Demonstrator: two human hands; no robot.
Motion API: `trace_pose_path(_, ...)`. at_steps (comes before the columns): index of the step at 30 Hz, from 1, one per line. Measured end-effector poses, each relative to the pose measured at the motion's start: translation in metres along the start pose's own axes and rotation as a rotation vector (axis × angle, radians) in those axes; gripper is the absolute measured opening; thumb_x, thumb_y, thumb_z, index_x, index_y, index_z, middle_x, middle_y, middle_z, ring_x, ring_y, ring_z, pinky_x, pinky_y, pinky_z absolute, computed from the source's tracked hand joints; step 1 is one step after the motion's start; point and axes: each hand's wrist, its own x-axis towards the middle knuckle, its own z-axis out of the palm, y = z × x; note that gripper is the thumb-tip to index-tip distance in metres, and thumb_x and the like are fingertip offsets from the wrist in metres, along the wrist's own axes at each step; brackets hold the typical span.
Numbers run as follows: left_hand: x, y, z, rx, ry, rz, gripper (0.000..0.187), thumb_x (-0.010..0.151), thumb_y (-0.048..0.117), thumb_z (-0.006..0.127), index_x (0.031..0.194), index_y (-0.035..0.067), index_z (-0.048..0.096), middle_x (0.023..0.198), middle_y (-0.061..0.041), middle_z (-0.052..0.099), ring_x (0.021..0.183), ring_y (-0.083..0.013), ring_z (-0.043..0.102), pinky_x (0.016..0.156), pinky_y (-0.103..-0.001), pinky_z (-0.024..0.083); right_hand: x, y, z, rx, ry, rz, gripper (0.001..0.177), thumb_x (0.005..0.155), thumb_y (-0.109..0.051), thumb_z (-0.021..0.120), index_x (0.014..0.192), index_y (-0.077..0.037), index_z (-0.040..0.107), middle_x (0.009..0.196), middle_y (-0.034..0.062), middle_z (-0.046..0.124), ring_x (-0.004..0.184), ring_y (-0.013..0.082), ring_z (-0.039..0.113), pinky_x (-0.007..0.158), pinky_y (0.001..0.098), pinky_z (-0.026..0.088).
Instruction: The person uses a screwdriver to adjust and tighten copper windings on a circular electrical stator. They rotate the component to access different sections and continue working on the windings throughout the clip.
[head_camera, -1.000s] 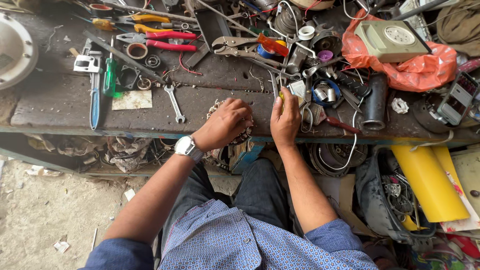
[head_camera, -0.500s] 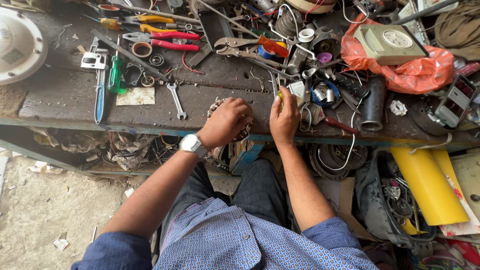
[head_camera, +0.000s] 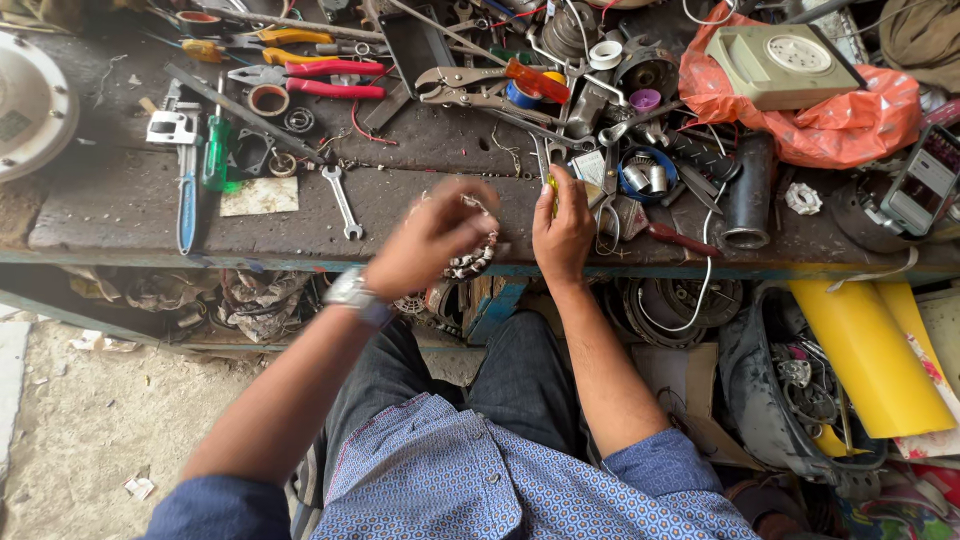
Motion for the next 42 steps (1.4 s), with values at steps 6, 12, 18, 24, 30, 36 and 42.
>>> trace_pose_path(6, -0.028, 0.04, -0.103, -0.567, 0.712, 0.378, 0.033, 0.108, 0.031, 0.054, 0.132, 0.008, 0.056, 0.095, -0.006, 0.059, 0.083, -0.0148, 0.056, 0.068, -0.025, 0.046, -0.004, 0.002, -0.002, -0.012, 0.033, -0.041, 0.023, 0.105, -0.005, 0.061, 0.128, -0.002, 0.063, 0.109, 0.0145, 0.069, 0.097, 0.0306, 0.071, 0.081, 0.0407, 0.058)
trace_pose_path(12, -0.043, -0.026, -0.072, 0.485, 0.552, 0.069, 0.053, 0.091, 0.029, 0.075, 0.135, 0.005, 0.057, 0.117, -0.005, 0.066, 0.1, -0.0179, 0.065, 0.076, -0.031, 0.053, -0.005, 0.006, 0.001, 0.011, -0.016, 0.045, 0.02, 0.098, -0.005, 0.071, 0.118, -0.004, 0.074, 0.091, 0.0091, 0.07, 0.076, 0.022, 0.07, 0.065, 0.0342, 0.057)
trace_pose_path(18, -0.028, -0.063, -0.038, 1.055, 0.223, 0.441, 0.098, 0.07, 0.074, 0.079, 0.132, 0.001, 0.059, 0.119, -0.019, 0.063, 0.109, -0.0344, 0.057, 0.092, -0.047, 0.047, -0.01, 0.002, -0.009, 0.052, -0.006, 0.02, 0.02, 0.099, -0.005, 0.072, 0.118, -0.005, 0.073, 0.096, 0.009, 0.071, 0.084, 0.0216, 0.071, 0.071, 0.0341, 0.058)
trace_pose_path(24, -0.026, -0.069, -0.043, 0.986, 0.218, 0.445, 0.114, 0.06, 0.081, 0.08, 0.134, -0.001, 0.056, 0.124, -0.02, 0.063, 0.11, -0.0378, 0.06, 0.094, -0.048, 0.048, -0.044, -0.039, -0.046, 0.24, -0.138, 0.172, 0.018, 0.097, -0.007, 0.075, 0.114, -0.003, 0.074, 0.094, 0.0079, 0.073, 0.083, 0.0172, 0.07, 0.074, 0.0315, 0.056)
trace_pose_path(30, -0.03, -0.075, -0.042, 0.91, 0.248, 0.424, 0.105, 0.064, 0.067, 0.088, 0.14, 0.003, 0.055, 0.129, -0.016, 0.066, 0.118, -0.0336, 0.065, 0.103, -0.046, 0.049, -0.056, -0.052, -0.052, 0.275, -0.236, 0.296, 0.02, 0.093, -0.009, 0.076, 0.113, -0.005, 0.075, 0.091, 0.0046, 0.074, 0.078, 0.0143, 0.069, 0.067, 0.0289, 0.055)
trace_pose_path(36, -0.029, -0.073, -0.045, 0.75, 0.177, 0.251, 0.11, 0.066, 0.061, 0.088, 0.15, 0.002, 0.049, 0.137, -0.017, 0.067, 0.125, -0.0347, 0.064, 0.105, -0.044, 0.049, -0.077, -0.052, -0.052, 0.361, -0.195, 0.327, 0.034, 0.095, -0.005, 0.069, 0.128, -0.005, 0.059, 0.093, 0.0046, 0.064, 0.083, 0.0128, 0.062, 0.074, 0.0283, 0.053)
trace_pose_path(42, -0.021, -0.065, -0.041, 0.913, 0.15, 0.279, 0.136, 0.051, 0.074, 0.088, 0.15, -0.005, 0.038, 0.133, -0.029, 0.06, 0.125, -0.0419, 0.057, 0.107, -0.051, 0.041, -0.08, -0.059, -0.064, 0.338, -0.242, 0.303, 0.022, 0.096, -0.003, 0.07, 0.117, -0.003, 0.066, 0.097, 0.0053, 0.07, 0.084, 0.0128, 0.068, 0.07, 0.0265, 0.055)
